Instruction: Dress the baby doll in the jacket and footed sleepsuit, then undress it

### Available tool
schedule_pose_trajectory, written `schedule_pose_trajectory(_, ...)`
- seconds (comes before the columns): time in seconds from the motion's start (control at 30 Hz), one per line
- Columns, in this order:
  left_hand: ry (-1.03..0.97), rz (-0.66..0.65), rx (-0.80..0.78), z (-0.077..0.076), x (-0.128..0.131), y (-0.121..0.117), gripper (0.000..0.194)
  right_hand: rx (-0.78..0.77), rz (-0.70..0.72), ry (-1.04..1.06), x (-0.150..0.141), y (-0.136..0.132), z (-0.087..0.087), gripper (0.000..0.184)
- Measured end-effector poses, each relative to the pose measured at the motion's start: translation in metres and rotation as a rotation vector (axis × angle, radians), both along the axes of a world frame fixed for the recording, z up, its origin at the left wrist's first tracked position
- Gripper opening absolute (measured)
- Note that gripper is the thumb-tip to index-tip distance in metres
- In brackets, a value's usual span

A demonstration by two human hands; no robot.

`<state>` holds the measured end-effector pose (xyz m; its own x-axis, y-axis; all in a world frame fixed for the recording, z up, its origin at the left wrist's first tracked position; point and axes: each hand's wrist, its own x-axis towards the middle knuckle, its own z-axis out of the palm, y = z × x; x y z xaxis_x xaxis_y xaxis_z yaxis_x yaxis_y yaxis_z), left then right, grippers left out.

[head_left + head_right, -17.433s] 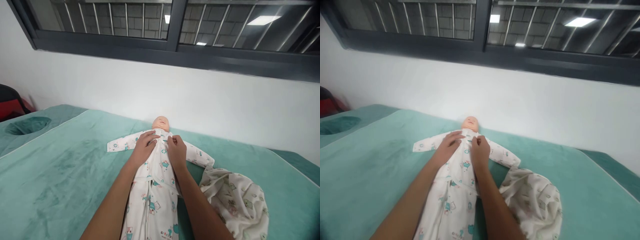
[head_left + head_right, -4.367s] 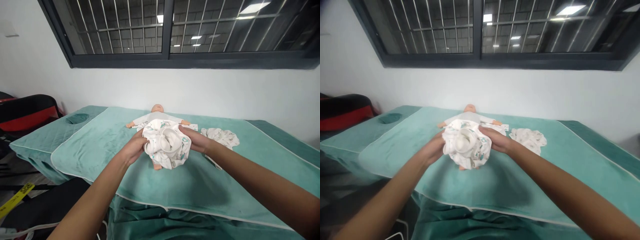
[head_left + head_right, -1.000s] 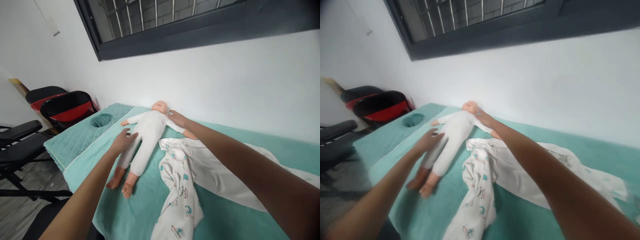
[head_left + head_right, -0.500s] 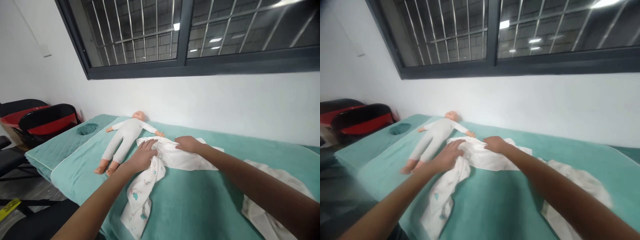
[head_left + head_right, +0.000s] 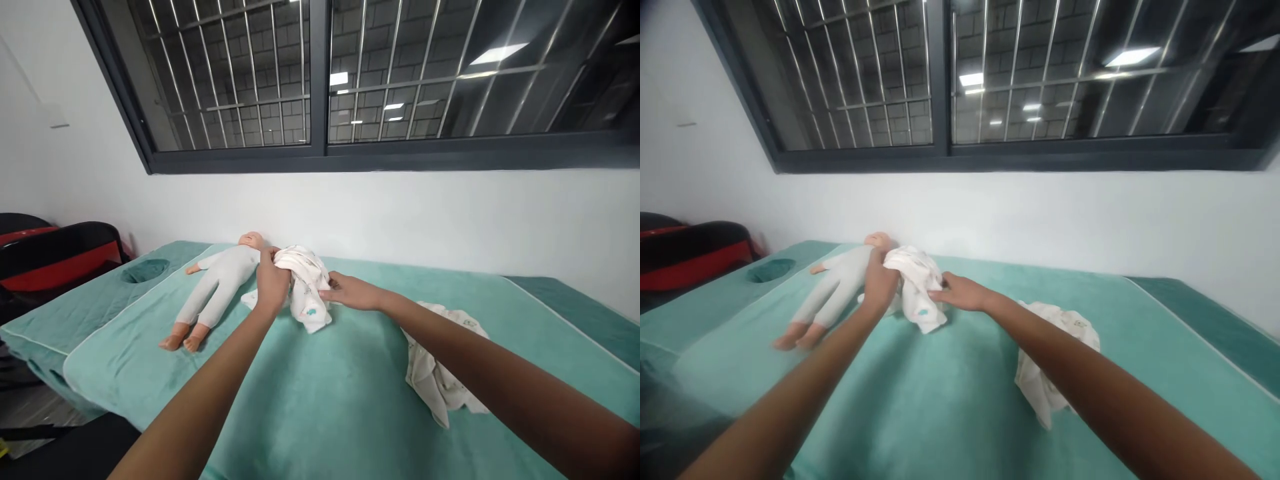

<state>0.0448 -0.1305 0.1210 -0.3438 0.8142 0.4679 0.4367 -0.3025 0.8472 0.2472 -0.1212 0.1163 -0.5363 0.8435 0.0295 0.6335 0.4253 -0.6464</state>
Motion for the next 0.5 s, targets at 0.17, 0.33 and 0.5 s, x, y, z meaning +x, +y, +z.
schedule_pose_trajectory(0.17,-0.150,-0.322,-0.103,0.000,0.004,-0.018,0.033,-0.188,0.152,0.560,-0.032,-0.014,-0.033,0.061)
schedule_pose_trajectory(0.33,-0.049,-0.454,-0.030,-0.037,-0.022,-0.046,0.078,-0.407,-0.036,1.018,-0.073,-0.028,-0.041,0.051)
schedule_pose_trajectory(0.5,0.018,-0.149,-0.083,-0.099,-0.041,-0.089,0.088,-0.660,0.130,1.016,-0.109,-0.051,-0.051,0.054)
